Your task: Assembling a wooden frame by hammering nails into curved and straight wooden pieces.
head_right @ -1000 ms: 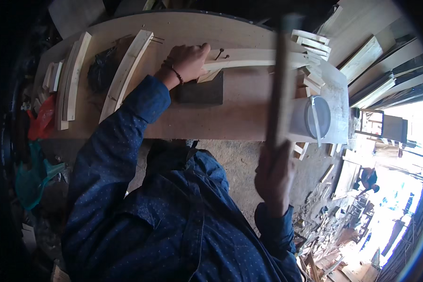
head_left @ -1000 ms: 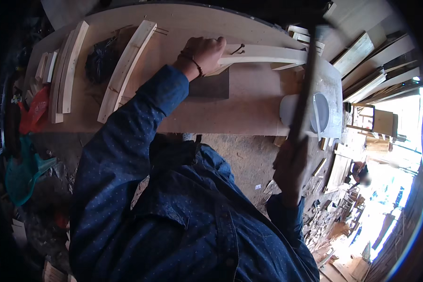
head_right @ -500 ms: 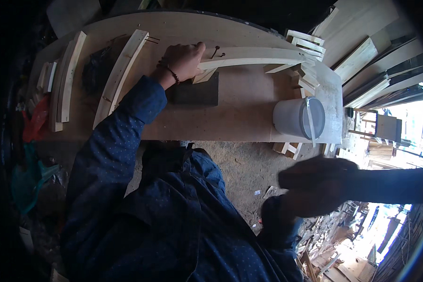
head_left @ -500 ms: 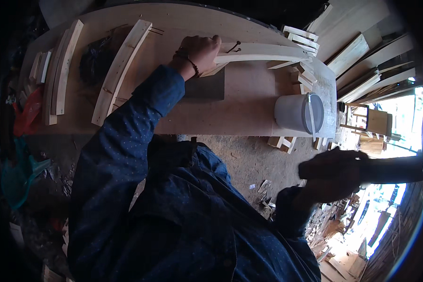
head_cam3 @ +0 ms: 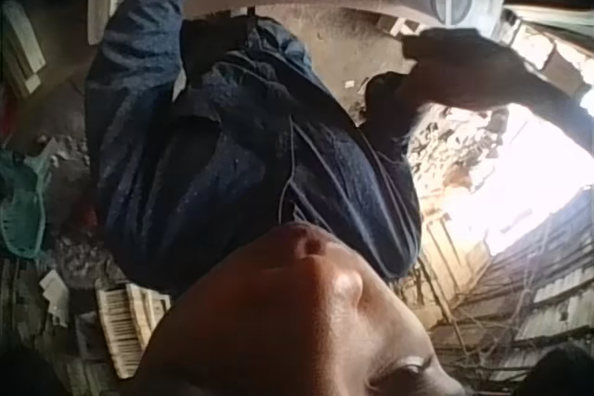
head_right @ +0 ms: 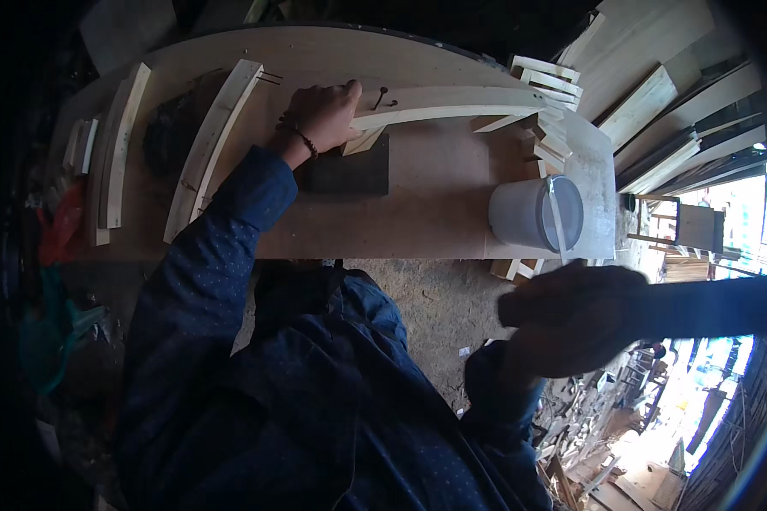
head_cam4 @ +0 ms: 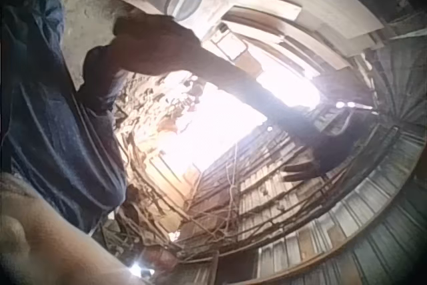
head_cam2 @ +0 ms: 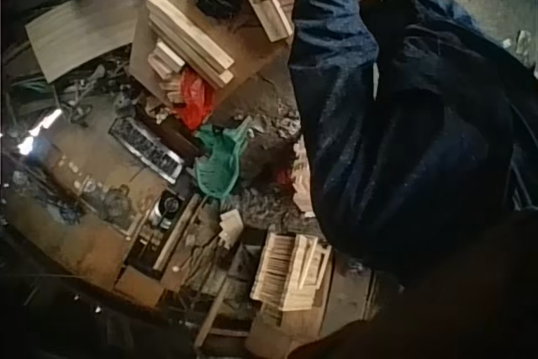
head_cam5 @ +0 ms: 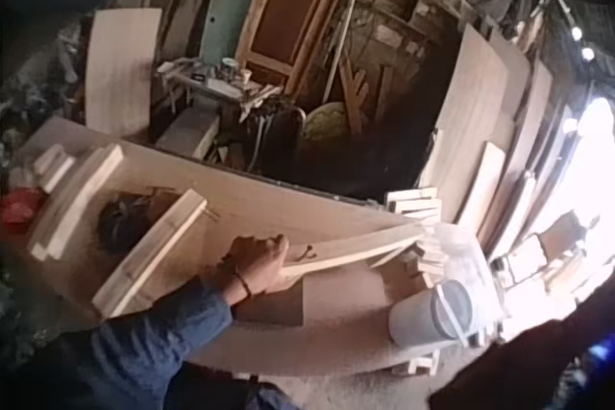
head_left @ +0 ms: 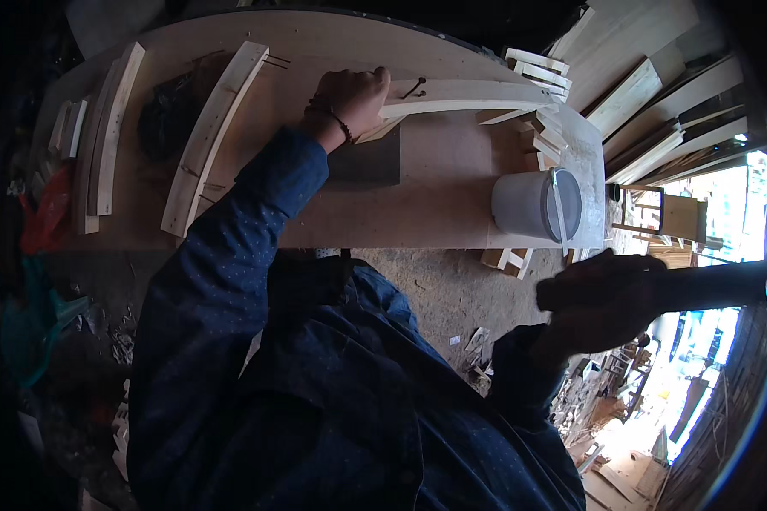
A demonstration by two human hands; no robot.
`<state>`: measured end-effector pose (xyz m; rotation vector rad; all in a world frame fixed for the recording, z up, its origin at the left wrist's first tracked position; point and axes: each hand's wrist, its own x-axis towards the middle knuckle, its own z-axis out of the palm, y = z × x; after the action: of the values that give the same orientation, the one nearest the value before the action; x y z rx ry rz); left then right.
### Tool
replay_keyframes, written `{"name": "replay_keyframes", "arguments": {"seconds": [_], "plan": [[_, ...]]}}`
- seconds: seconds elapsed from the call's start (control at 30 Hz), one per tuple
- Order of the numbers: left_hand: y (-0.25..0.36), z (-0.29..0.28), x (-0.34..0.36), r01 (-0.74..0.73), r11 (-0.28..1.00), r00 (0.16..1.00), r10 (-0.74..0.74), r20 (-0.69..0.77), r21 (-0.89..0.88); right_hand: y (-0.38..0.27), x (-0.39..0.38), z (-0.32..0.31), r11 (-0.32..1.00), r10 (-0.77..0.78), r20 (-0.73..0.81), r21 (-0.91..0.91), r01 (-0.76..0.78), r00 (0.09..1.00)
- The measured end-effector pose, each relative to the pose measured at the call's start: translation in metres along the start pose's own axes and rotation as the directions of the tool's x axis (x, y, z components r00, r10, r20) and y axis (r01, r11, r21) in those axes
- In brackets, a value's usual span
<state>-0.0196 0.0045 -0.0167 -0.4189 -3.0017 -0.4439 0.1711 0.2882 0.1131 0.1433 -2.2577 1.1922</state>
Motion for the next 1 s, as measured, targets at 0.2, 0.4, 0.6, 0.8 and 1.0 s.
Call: {"name": "replay_keyframes", "arguments": {"seconds": [0.2, 0.4, 0.6, 0.8, 1.0], "plan": [[0.008, 0.003, -0.004, -0.010, 1.000, 0.996, 0.008, -0.086, -0.020, 0.041, -0.070, 0.059, 0.868, 0.392, 0.492, -0.477, -0.135, 0.778], [-0.009, 0.000, -0.001, 0.047, 0.998, 0.996, -0.050, -0.071, -0.049, 0.019, -0.002, -0.012, 0.996, 0.071, 0.023, -0.055, -0.069, 0.997], [-0.020, -0.002, 0.002, 0.102, 0.995, 0.995, -0.102, -0.008, -0.013, 0.017, -0.032, 0.056, 0.815, -0.014, 0.494, -0.498, 0.296, 0.869], [-0.011, -0.003, 0.003, 0.036, 0.998, 0.992, -0.030, -0.121, 0.045, 0.025, -0.021, 0.053, 0.899, 0.086, 0.416, -0.423, 0.109, 0.905], [-0.015, 0.002, 0.007, 0.031, 0.999, 0.999, -0.031, -0.010, -0.009, -0.012, 0.016, 0.015, 0.997, 0.072, -0.182, -0.007, -0.074, 0.981]]}}
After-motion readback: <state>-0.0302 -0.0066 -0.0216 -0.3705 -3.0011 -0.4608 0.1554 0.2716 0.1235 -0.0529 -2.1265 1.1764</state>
